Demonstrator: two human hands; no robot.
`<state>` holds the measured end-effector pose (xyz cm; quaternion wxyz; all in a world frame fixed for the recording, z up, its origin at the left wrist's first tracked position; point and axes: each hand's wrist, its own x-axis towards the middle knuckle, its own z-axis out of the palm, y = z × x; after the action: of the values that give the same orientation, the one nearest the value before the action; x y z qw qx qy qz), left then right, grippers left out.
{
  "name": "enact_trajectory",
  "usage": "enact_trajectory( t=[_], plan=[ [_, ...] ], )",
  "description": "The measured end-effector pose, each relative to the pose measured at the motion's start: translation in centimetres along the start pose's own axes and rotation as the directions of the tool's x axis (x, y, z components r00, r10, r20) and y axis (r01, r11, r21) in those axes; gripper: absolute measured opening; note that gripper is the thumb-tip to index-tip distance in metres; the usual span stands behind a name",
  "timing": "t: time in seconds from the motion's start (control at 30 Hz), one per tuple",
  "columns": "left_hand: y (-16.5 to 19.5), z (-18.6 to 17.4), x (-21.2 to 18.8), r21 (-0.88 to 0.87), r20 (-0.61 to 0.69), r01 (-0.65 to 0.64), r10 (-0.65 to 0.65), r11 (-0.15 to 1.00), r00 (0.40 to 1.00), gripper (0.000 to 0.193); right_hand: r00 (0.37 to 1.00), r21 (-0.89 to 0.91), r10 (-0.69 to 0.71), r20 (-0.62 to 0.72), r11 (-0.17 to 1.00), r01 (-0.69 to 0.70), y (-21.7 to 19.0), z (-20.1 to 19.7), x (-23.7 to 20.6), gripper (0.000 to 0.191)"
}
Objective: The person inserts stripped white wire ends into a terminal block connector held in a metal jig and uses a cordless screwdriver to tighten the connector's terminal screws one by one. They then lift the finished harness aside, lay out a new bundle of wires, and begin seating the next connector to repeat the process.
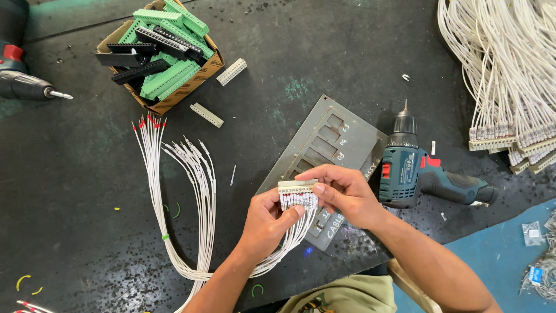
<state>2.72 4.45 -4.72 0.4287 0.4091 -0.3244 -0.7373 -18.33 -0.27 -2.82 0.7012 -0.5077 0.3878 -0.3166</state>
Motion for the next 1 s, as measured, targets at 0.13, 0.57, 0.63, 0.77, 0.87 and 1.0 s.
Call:
enact_trajectory(
  t=[0.13, 0.57, 0.63, 0.77, 0.87, 1.0],
  plan=[
    [-0.16, -0.08, -0.12, -0.007, 0.007, -0.002, 0.002, 1.000, 1.000, 0.025, 1.000, 0.069, 0.007, 0.028, 0.998, -0.009, 0.17, -0.01, 0.06, 0.032],
    [0.53, 0.40, -0.31, 0.110, -0.014, 0.008, -0.006, 0.994, 1.000, 0.025, 1.000, 0.013, -0.003, 0.027, 1.000, 0.003, -0.09, 0.06, -0.10, 0.032],
    [0.27, 0.44, -0.20, 0.102, -0.024, 0.003, 0.000, 0.995, 1.000, 0.024, 0.999, 0.018, -0.003, 0.032, 1.000, 0.003, -0.10, 0.06, -0.09, 0.032],
    [0.11, 0.32, -0.18, 0.106, -0.021, -0.012, 0.014, 0.994, 1.000, 0.024, 0.999, 0.048, -0.005, 0.047, 0.999, 0.003, 0.05, 0.10, -0.01, 0.032],
    [0.31, 0.34, -0.21, 0.079, -0.010, -0.014, 0.015, 0.997, 1.000, 0.024, 0.999, 0.046, -0.004, 0.044, 0.999, 0.002, 0.14, 0.09, 0.00, 0.032],
    [0.70, 0.43, -0.34, 0.044, 0.030, -0.018, 0.016, 0.999, 0.999, 0.024, 0.999, 0.017, 0.001, 0.033, 1.000, -0.001, 0.15, 0.12, -0.08, 0.032]
  ],
)
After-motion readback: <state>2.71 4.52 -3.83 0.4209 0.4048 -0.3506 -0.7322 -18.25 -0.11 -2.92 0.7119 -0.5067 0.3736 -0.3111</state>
